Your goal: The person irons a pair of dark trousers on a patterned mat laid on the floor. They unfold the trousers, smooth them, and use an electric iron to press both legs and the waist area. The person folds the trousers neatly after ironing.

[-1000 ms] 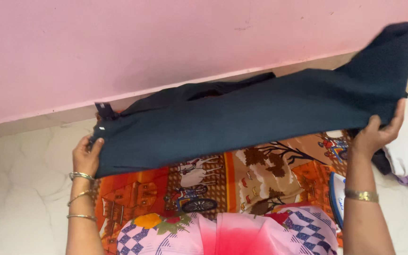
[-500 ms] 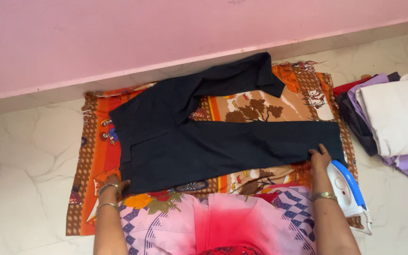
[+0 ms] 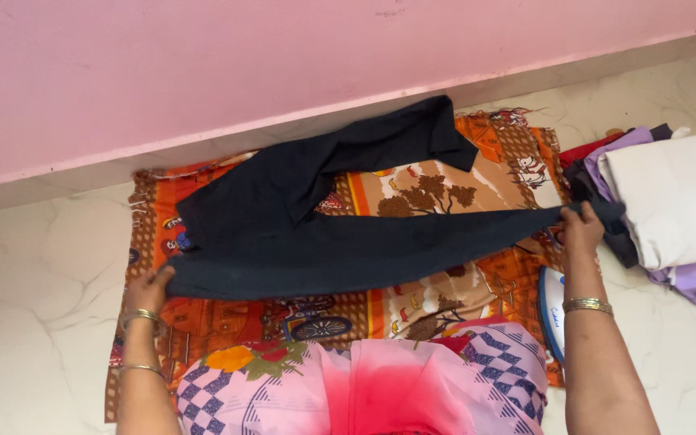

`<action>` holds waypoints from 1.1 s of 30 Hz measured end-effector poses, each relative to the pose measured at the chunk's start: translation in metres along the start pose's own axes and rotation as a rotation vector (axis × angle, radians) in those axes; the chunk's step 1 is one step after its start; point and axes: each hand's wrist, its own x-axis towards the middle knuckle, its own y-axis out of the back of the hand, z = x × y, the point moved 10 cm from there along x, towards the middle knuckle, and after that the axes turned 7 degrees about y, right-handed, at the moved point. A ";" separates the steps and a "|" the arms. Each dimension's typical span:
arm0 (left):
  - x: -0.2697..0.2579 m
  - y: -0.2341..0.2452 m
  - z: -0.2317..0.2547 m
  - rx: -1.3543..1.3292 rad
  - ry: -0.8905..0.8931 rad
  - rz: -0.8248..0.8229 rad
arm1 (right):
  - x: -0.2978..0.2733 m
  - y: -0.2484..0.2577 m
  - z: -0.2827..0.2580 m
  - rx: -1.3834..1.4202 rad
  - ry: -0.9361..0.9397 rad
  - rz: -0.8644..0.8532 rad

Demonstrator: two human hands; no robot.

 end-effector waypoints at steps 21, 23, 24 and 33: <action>-0.078 -0.007 -0.103 0.428 0.061 -0.160 | -0.047 0.036 0.050 0.332 -0.330 0.137; -0.074 -0.022 -0.081 0.329 -0.053 -0.182 | -0.044 0.039 0.043 0.501 -0.255 0.187; -0.073 -0.029 -0.071 0.363 -0.084 -0.186 | -0.047 0.045 0.047 0.457 -0.288 0.230; -0.167 -0.173 0.016 0.473 -0.322 -0.445 | -0.093 0.123 0.015 -0.187 0.093 0.234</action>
